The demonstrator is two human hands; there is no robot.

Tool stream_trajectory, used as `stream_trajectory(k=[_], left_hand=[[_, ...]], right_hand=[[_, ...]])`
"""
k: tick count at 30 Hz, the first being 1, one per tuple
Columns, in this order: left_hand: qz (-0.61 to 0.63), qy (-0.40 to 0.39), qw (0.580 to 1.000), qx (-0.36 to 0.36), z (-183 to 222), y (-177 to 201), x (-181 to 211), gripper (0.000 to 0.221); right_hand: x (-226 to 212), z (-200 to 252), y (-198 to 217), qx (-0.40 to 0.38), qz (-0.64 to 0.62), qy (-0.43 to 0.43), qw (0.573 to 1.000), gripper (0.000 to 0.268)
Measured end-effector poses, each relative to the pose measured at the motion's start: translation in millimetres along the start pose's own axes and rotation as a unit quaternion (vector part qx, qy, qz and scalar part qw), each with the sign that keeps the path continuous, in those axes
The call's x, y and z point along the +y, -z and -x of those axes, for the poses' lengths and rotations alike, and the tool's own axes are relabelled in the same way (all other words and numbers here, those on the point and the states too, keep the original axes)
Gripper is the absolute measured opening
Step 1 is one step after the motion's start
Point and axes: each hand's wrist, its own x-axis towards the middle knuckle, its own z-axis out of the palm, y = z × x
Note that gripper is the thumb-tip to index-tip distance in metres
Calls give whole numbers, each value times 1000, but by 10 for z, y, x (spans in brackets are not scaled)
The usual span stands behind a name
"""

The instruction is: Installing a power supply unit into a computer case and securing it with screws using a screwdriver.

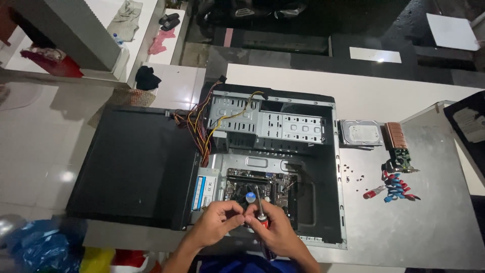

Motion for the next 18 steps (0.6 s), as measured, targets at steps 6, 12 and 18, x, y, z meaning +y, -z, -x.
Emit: stream_trajectory(k=[6, 12, 18], left_hand=[[49, 43, 997, 34, 181, -34, -158, 22], [201, -189, 948, 161, 327, -155, -264, 17], [230, -171, 904, 316, 372, -217, -376, 26]], right_hand=[[-73, 33, -47, -42, 16, 34, 998, 13], [-62, 96, -328, -54, -117, -23, 991, 35], [-150, 24, -492, -87, 66, 157, 982, 29]])
